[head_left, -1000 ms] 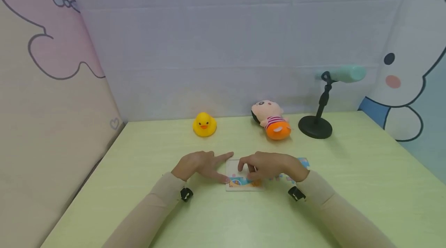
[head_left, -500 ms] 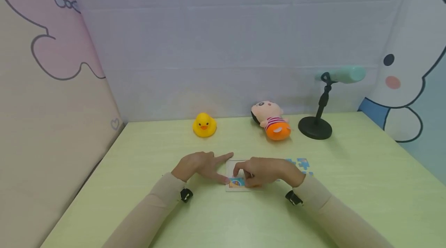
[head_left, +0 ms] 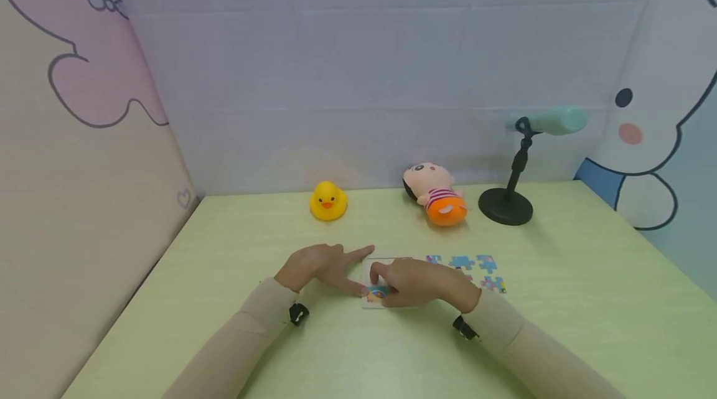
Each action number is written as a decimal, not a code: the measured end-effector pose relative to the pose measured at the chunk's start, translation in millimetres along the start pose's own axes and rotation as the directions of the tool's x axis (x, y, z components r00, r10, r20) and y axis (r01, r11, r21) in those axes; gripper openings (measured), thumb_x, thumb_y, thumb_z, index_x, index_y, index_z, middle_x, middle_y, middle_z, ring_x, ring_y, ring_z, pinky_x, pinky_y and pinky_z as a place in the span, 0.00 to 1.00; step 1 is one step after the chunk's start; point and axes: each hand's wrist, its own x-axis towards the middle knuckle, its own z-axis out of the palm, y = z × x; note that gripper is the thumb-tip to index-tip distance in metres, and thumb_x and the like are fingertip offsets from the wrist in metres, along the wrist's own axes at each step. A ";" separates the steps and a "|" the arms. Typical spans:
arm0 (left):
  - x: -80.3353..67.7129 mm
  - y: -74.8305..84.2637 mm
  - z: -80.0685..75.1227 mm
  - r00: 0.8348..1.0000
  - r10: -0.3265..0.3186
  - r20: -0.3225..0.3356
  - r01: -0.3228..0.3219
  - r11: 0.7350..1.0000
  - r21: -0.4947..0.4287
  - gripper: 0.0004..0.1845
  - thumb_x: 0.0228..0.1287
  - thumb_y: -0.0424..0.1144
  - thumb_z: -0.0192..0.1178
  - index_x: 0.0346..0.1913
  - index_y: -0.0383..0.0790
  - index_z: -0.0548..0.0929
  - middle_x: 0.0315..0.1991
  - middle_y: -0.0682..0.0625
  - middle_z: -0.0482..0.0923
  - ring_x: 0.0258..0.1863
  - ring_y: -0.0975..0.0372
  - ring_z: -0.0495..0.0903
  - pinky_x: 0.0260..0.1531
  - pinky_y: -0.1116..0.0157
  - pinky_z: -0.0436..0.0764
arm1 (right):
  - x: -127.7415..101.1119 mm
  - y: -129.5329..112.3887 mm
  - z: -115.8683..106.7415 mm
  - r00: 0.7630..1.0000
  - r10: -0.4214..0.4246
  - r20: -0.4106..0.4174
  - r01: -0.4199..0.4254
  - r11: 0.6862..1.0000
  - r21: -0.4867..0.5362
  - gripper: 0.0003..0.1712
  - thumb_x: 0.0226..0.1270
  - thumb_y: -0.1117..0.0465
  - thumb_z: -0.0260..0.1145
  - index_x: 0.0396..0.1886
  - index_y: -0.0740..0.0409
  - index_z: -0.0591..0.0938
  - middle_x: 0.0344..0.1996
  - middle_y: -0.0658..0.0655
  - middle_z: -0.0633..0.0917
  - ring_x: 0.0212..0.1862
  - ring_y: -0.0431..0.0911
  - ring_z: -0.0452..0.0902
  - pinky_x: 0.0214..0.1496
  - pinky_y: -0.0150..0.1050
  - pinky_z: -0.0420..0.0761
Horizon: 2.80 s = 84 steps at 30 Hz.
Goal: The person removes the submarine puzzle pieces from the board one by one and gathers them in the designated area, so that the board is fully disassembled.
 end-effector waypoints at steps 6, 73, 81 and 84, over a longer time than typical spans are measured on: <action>-0.6 0.3 0.0 1.000 0.001 0.000 -0.001 1.000 -0.003 0.49 0.54 0.78 0.57 0.78 0.77 0.48 0.52 0.46 0.74 0.39 0.57 0.75 0.42 0.52 0.77 | 0.5 -2.1 2.8 0.999 0.019 -0.027 -0.019 1.000 -0.014 0.12 0.69 0.60 0.67 0.47 0.51 0.74 0.16 0.45 0.70 0.21 0.40 0.67 0.27 0.33 0.66; -4.4 -0.2 -2.0 1.000 0.020 0.011 -0.020 1.000 0.016 0.53 0.50 0.80 0.58 0.78 0.76 0.47 0.51 0.48 0.74 0.40 0.59 0.75 0.40 0.55 0.77 | -7.7 1.7 -16.6 0.998 -0.066 -0.013 0.067 0.985 0.158 0.08 0.74 0.65 0.61 0.34 0.50 0.73 0.24 0.43 0.74 0.24 0.36 0.67 0.29 0.30 0.68; -4.3 -0.6 -0.6 1.000 0.022 0.006 -0.022 1.000 0.014 0.53 0.50 0.80 0.58 0.78 0.76 0.47 0.53 0.46 0.74 0.40 0.59 0.75 0.41 0.54 0.77 | -10.3 1.4 -18.4 0.996 -0.083 -0.013 0.084 0.979 0.187 0.09 0.74 0.66 0.60 0.33 0.51 0.73 0.22 0.43 0.73 0.21 0.36 0.66 0.27 0.30 0.66; -3.6 -0.7 0.1 1.000 0.020 0.004 -0.020 1.000 0.017 0.53 0.50 0.80 0.57 0.78 0.77 0.47 0.55 0.46 0.74 0.41 0.58 0.76 0.42 0.53 0.77 | -11.3 2.3 -19.3 0.995 -0.092 -0.021 0.095 0.979 0.180 0.09 0.74 0.66 0.60 0.33 0.51 0.73 0.22 0.43 0.73 0.21 0.35 0.66 0.27 0.29 0.67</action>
